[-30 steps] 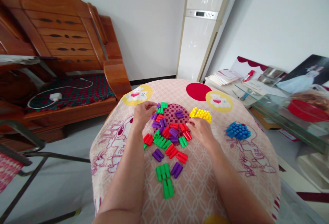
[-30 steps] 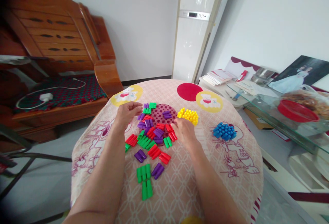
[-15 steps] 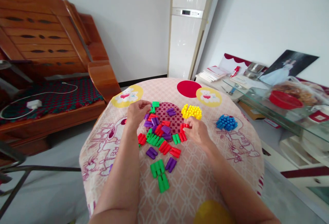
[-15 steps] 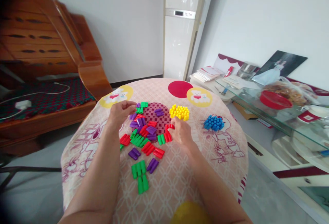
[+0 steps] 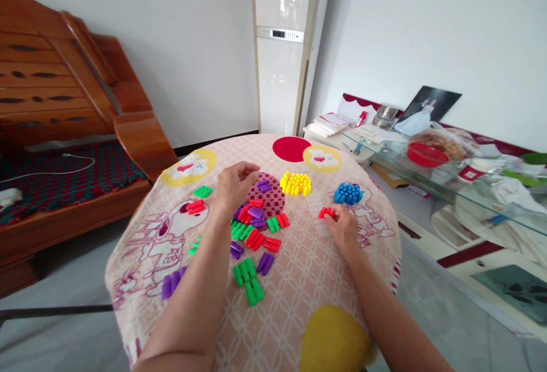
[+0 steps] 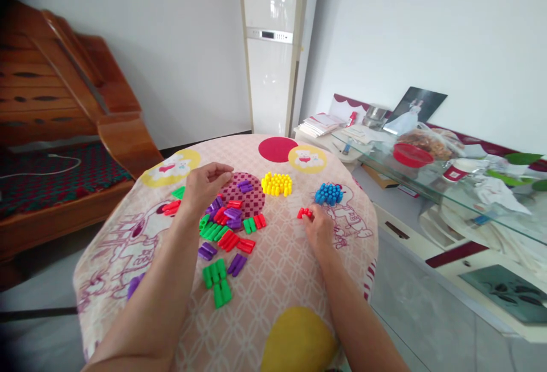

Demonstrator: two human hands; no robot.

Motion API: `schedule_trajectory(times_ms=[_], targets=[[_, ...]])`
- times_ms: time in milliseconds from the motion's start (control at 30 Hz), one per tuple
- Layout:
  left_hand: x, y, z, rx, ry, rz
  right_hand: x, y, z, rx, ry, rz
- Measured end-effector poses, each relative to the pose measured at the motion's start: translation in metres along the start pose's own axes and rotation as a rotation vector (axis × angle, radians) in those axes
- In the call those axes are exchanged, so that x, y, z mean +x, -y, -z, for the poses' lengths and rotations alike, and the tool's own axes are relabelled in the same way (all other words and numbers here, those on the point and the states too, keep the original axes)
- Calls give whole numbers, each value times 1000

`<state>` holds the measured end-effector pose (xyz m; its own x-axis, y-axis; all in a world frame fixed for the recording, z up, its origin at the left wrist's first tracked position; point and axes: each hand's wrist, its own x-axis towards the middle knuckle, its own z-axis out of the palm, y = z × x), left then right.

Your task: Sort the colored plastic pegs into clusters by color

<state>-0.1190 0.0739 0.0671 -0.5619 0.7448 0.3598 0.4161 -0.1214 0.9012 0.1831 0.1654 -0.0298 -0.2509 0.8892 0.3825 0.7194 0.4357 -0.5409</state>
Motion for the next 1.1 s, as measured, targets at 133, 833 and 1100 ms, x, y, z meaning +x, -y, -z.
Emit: schedule_trajectory(times_ms=[133, 833, 1100], targets=[[-12, -12, -12, 80, 16, -48, 2, -1, -6, 30, 11, 28], [-77, 22, -84, 731, 513, -210, 13, 16, -6, -53, 120, 12], [-50, 21, -47, 548, 196, -177, 24, 31, -23, -5, 147, 29]])
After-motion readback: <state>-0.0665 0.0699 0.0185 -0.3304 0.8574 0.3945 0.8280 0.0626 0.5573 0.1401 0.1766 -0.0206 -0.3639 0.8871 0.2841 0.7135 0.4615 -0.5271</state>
